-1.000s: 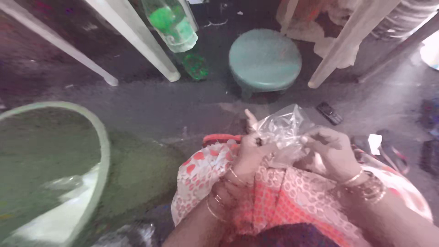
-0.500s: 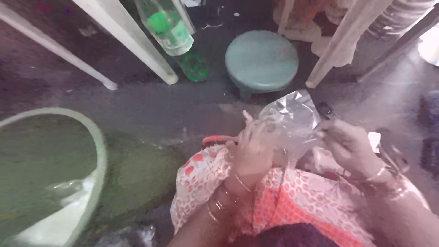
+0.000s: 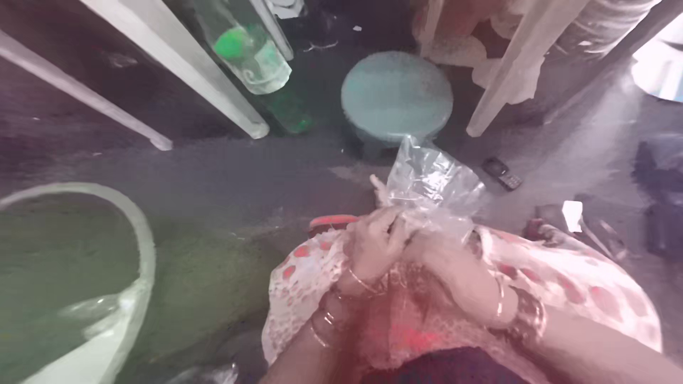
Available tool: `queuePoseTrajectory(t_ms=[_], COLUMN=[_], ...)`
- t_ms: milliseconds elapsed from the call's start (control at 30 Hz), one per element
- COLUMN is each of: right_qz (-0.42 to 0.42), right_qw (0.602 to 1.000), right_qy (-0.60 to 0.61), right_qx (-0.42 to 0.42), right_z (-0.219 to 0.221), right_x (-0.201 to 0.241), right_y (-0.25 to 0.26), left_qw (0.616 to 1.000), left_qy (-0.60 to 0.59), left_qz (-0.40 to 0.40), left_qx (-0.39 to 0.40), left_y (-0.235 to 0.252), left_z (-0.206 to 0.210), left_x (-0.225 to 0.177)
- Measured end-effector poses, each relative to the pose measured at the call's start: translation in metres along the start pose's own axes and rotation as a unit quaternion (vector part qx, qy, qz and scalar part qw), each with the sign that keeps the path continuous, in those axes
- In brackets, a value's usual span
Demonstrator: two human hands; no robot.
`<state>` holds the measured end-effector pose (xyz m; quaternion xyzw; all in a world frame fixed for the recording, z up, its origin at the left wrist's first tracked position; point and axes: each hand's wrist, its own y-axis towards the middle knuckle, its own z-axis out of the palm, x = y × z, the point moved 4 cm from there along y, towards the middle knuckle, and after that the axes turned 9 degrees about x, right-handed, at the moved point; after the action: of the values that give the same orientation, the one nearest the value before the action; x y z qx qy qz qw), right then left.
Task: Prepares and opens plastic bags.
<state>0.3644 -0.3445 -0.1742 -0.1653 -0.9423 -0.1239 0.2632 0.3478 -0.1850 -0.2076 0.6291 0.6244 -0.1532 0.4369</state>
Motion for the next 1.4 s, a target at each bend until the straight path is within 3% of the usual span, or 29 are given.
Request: queuePoseTrajectory(t_ms=[67,133,233,267,300,333,367,400,433,500,567,633,700,767,800,833,900,967,1033,1100,1133,1167,1267,1300,1400], right_qz=[0.189,0.284,0.196,0.185,0.213,0.277,0.341,0.38,0.403,0.4,0.327,0.228,0.222,0.363,0.42,0.431,0.355,0.294,0.339,0.412,0.419,0.402,0.342,0.351,0.366], right_qw=[0.977,0.957,0.959,0.958,0.961,0.943,0.895,0.855,0.847,0.885,0.941,0.949,0.942,0.922,0.902,0.898,0.915,0.927,0.937,0.9,0.89,0.901,0.936,0.935,0.893], right_qy=[0.042,0.018,-0.158,-0.183,-0.174,-0.125,-0.055,-0.007,0.023,0.029,-0.059,-0.206,-0.244,-0.098,0.007,0.083,0.123,0.11,0.049,0.067,0.073,0.079,0.075,0.054,0.014], right_qx=[0.088,0.062,-0.132,-0.117,-0.029,0.133,0.282,0.352,0.346,0.237,0.07,-0.072,-0.067,0.088,0.105,0.043,-0.143,-0.203,-0.07,0.121,0.165,0.145,-0.025,-0.018,0.261], right_z=[0.001,-0.015,-0.025,-0.022,-0.018,-0.016,-0.016,-0.014,-0.013,-0.017,-0.026,-0.03,-0.031,-0.034,-0.034,-0.032,-0.032,-0.033,-0.031,-0.024,-0.019,-0.011,0.007,-0.003,-0.03], right_x=[-0.033,-0.051,-0.047,-0.045,-0.047,-0.052,-0.059,-0.066,-0.069,-0.067,-0.065,-0.065,-0.066,-0.075,-0.083,-0.089,-0.086,-0.079,-0.077,-0.086,-0.086,-0.095,-0.115,-0.104,-0.069], right_y=[0.006,0.006,-0.004,-0.007,-0.009,-0.006,0.003,0.008,0.01,0.007,0.0,-0.007,-0.01,-0.005,-0.004,-0.007,-0.012,-0.015,-0.013,-0.009,-0.012,-0.018,-0.042,-0.036,-0.009], left_qw=[1.0,0.999,0.993,0.99,0.987,0.986,0.986,0.986,0.984,0.975,0.974,0.974,0.975,0.973,0.971,0.969,0.968,0.971,0.976,0.976,0.976,0.977,0.98,0.98,0.962], left_qy=[-0.009,0.012,0.058,0.069,0.076,0.08,0.086,0.089,0.091,0.088,0.096,0.111,0.124,0.136,0.143,0.143,0.131,0.118,0.117,0.147,0.162,0.171,0.145,0.137,0.142], left_qz=[0.005,0.032,0.095,0.114,0.131,0.142,0.144,0.133,0.116,0.085,0.107,0.138,0.144,0.127,0.121,0.122,0.129,0.148,0.15,0.142,0.13,0.107,0.044,0.039,-0.012], left_qx=[0.01,0.012,-0.029,-0.043,-0.048,-0.039,-0.011,0.038,0.098,0.183,0.176,0.138,0.113,0.134,0.15,0.162,0.171,0.146,0.108,0.07,0.063,0.071,0.128,0.142,0.231], left_y=[-0.002,-0.003,-0.005,-0.006,-0.007,-0.009,-0.011,-0.012,-0.013,-0.015,-0.014,-0.013,-0.014,-0.014,-0.015,-0.016,-0.019,-0.02,-0.019,-0.017,-0.016,-0.015,-0.015,-0.013,-0.011], left_z=[0.0,0.001,0.001,0.001,0.003,0.005,0.009,0.013,0.017,0.021,0.022,0.018,0.018,0.021,0.024,0.025,0.028,0.03,0.03,0.027,0.026,0.026,0.025,0.026,0.03], left_x=[0.0,-0.004,-0.019,-0.025,-0.028,-0.029,-0.029,-0.028,-0.027,-0.029,-0.038,-0.045,-0.046,-0.042,-0.039,-0.037,-0.037,-0.041,-0.043,-0.043,-0.041,-0.039,-0.038,-0.038,-0.038])
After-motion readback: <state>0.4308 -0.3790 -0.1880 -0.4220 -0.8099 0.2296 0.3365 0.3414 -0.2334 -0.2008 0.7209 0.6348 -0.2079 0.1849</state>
